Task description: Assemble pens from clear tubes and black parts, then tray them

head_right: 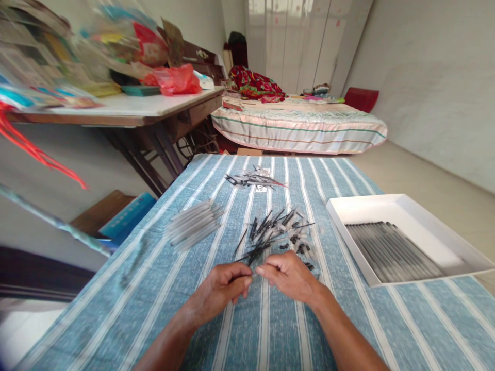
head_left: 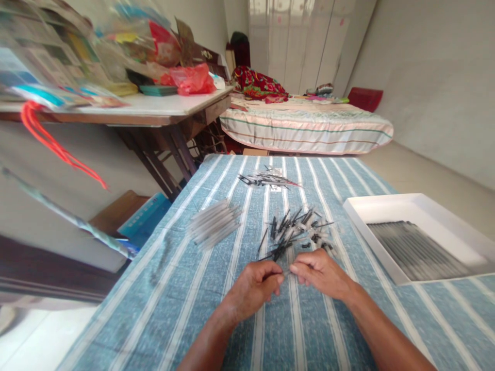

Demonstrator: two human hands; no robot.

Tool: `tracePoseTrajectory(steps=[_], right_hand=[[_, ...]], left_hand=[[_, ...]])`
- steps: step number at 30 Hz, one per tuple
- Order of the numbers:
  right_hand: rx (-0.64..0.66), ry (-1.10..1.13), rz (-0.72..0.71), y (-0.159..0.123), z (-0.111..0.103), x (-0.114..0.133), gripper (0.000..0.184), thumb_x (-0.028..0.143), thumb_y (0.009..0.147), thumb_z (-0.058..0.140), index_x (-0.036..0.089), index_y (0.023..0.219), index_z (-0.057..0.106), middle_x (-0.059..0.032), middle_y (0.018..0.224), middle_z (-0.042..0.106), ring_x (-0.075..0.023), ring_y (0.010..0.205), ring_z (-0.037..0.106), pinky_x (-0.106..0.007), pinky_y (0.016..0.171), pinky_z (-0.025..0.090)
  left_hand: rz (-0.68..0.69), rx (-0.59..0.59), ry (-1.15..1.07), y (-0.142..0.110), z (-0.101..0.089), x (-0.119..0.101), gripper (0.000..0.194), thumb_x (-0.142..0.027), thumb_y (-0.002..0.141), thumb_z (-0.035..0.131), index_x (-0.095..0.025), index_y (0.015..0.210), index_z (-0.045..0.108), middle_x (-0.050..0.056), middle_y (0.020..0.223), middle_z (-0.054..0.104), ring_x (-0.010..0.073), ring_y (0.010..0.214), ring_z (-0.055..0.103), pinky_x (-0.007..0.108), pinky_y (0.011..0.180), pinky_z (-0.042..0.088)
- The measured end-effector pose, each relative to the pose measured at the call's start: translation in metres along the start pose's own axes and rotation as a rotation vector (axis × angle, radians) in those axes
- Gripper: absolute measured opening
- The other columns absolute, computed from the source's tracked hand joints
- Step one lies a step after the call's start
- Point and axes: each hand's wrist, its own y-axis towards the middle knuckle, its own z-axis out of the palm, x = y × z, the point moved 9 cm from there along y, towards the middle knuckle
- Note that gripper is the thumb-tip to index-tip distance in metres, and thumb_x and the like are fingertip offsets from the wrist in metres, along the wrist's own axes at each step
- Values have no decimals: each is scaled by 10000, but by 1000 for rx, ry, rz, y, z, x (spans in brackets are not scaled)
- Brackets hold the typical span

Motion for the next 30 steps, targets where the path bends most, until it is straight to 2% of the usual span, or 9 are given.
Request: tracePoseTrajectory(steps=[3,7,12,16,20,24,28,30], right_hand=[[-4,60,7,0,0,-1,154,309,785,569,158,760,582,47,524,509,-82,482,471,-182,474,350],[18,25,11,0,2,-3,312,341,835,496,155,588,537,28,497,517,-81,469,480,-186,481,361],[25,114,31,0,2,-5,140,298,784,569,164,742,567,48,524,510,-84,487,482,-180,478,370],[43,77,36,-1,3,-4,297,332,834,495,155,599,536,26,502,520,-84,471,488,-185,476,375],[31,137,49,-1,2,-4,153,305,783,574,160,734,567,43,536,518,-84,492,491,-180,481,380],[45,88,35,-1,2,-4,295,343,836,496,152,616,545,24,510,522,-83,477,492,-187,483,382],[34,128,32,-1,0,-3,180,312,797,555,159,702,560,33,546,529,-87,502,504,-185,489,392],[54,132,42,-1,3,-4,197,302,800,546,161,664,544,35,530,525,-85,491,501,-183,485,393]], left_hand=[[-1,-9,12,0,-1,1,158,-268,775,494,-146,723,580,-22,575,543,93,477,448,210,475,357],[3,1,21,0,0,1,162,-269,776,492,-145,736,588,-22,582,545,93,481,448,209,474,357],[9,-7,33,0,-1,0,163,-267,777,491,-145,722,586,-22,581,544,93,488,451,208,479,353],[23,0,40,0,0,-2,163,-263,774,490,-146,717,588,-20,583,545,95,497,457,210,490,360],[9,-6,25,0,0,-2,153,-264,767,497,-150,711,583,-26,572,538,95,489,456,207,479,356],[7,1,15,0,0,-3,155,-272,766,500,-154,716,587,-28,577,543,95,493,456,208,487,358],[16,-11,23,0,-1,-3,166,-285,766,507,-156,695,585,-31,572,540,95,497,461,210,498,354],[20,-10,33,0,0,-1,168,-288,769,508,-155,705,588,-31,576,538,96,502,459,209,496,347]])
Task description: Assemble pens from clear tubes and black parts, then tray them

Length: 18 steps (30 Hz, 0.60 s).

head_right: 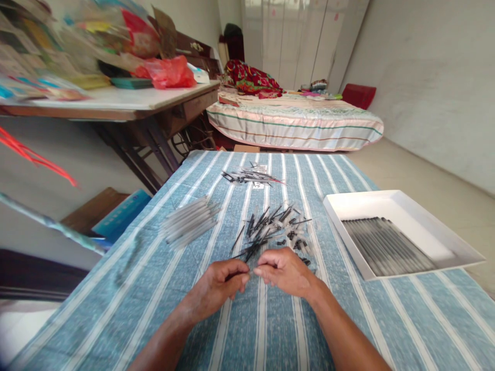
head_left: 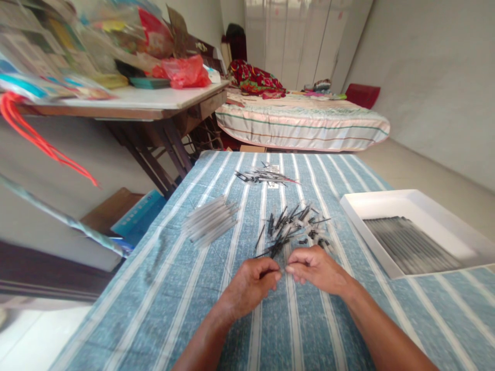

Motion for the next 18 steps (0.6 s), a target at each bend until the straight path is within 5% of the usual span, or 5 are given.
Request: tracePoseTrajectory(steps=[18], right_hand=[[15,127,65,3,-1,-6,295,366,803,532,154,599,510,31,524,561,-72,458,529,-168,464,416]], left_hand=[[298,-90,452,-2,-7,-28,159,-251,826,468,-198,836,618,19,774,597,148,730,563,228,663,400]])
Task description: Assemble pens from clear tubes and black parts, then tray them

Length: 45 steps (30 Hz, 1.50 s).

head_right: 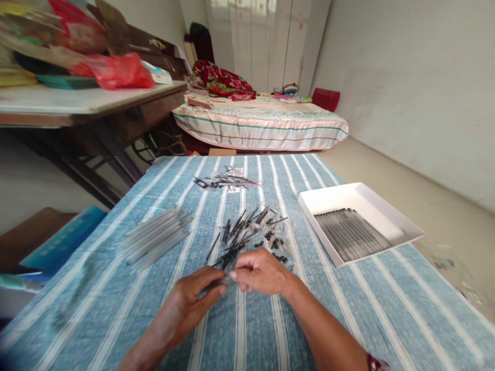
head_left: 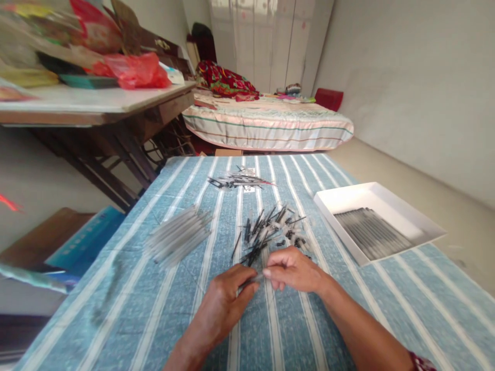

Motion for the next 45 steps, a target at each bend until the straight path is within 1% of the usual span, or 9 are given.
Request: tracePoseTrajectory(steps=[7,14,17,23,30,33,38,41,45], right_hand=[[-65,3,-48,-2,-15,8,336,416,805,523,149,601,531,22,524,569,-69,450,524,-169,453,419],[-622,-77,25,-29,-119,-12,242,390,739,573,149,715,575,44,467,520,-77,407,452,-195,424,380],[-656,-218,69,-34,-135,-25,187,333,728,559,150,699,583,53,445,478,-80,409,415,-199,423,330],[-495,-408,89,-25,-122,-40,125,279,708,535,171,688,594,65,434,434,-85,419,379,-196,423,271],[-450,-537,96,-25,-121,-40,109,248,701,530,180,674,611,58,449,446,-93,432,393,-202,444,276],[-434,-678,107,-22,-114,-33,137,244,724,521,193,740,647,40,501,524,-114,485,470,-213,496,320],[-359,-1053,195,-12,-92,-21,306,193,792,437,271,1000,648,-31,777,683,-185,727,613,-257,625,368],[-279,-1243,273,-7,-82,-22,316,154,794,398,258,942,657,-63,759,691,-209,734,630,-266,592,355],[-241,-1317,310,-5,-78,-23,283,158,790,405,235,916,646,-80,778,694,-218,756,640,-262,574,348]], left_hand=[[1,-17,43,0,-11,-9,154,-271,792,509,-206,710,620,22,761,566,148,707,552,233,655,414],[-164,-162,-85,-3,-20,13,182,-353,729,592,-192,644,580,-35,579,505,105,519,454,211,502,344],[-244,-181,-202,-4,-16,24,185,-362,713,605,-181,674,594,-39,569,500,104,531,453,205,502,341],[-351,-240,-486,-4,-15,32,191,-344,678,638,-165,659,573,-49,518,484,95,499,441,202,483,336],[-395,-359,-630,-6,-25,33,187,-321,655,674,-160,678,582,-39,511,550,96,481,481,195,458,331],[-399,-387,-693,-8,-27,35,188,-309,656,675,-151,716,593,-10,589,608,102,504,508,199,461,348],[-422,-414,-773,-10,-25,38,218,-281,649,686,-142,800,611,7,631,642,103,514,520,203,466,364],[-419,-410,-783,-9,-24,39,196,-274,655,681,-145,789,619,5,630,648,101,511,518,204,465,364],[-415,-390,-789,-8,-21,40,181,-268,652,684,-145,771,626,7,639,653,97,504,514,204,465,367]])
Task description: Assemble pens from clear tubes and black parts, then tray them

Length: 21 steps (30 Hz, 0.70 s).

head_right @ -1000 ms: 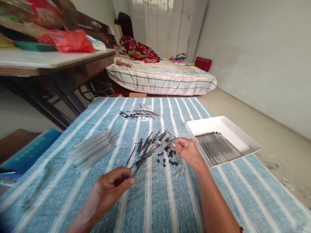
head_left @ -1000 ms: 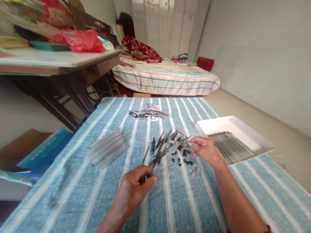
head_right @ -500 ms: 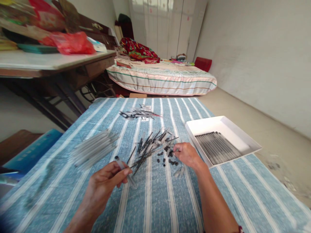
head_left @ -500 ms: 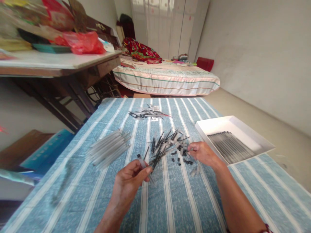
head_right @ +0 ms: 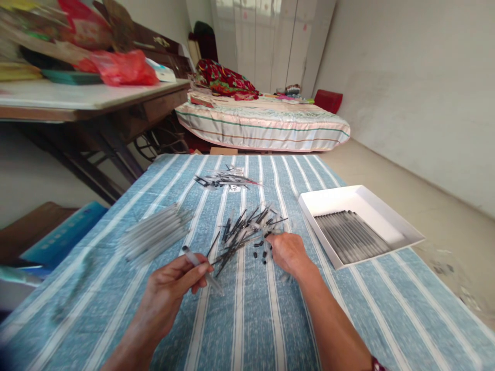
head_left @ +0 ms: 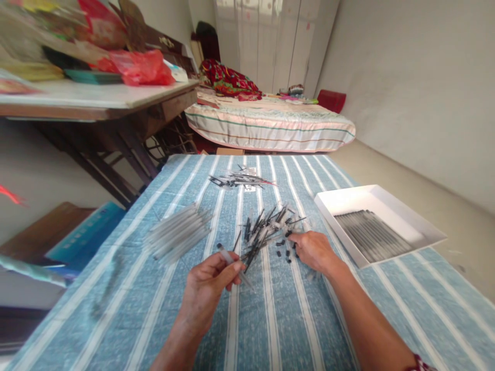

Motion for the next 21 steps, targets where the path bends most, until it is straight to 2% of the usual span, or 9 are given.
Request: tracePoseTrajectory(steps=[12,15,18,21], right_hand=[[10,-52,13,4,2,-2,272,159,806,384,219,916,625,-100,781,692,-243,760,646,-273,566,359],[-6,-35,5,4,2,-3,252,177,819,389,222,897,624,-82,776,686,-234,763,640,-271,575,364],[-118,104,-56,-1,-11,1,213,218,835,416,232,868,626,-47,805,665,-202,776,621,-260,612,378],[-284,363,-174,-11,-30,12,165,223,823,464,213,855,625,-42,853,626,-173,811,588,-249,684,397]], left_hand=[[6,27,9,3,0,5,151,-265,663,679,-151,752,632,8,633,647,101,496,515,208,456,364],[9,22,-17,2,0,4,145,-257,665,680,-155,755,631,7,644,654,99,495,516,206,454,363],[15,11,-69,2,-1,1,134,-250,663,685,-153,734,626,6,646,655,94,496,512,202,455,361],[31,-21,-171,1,-5,-1,132,-248,676,682,-151,736,615,17,687,667,89,518,517,199,474,366]])
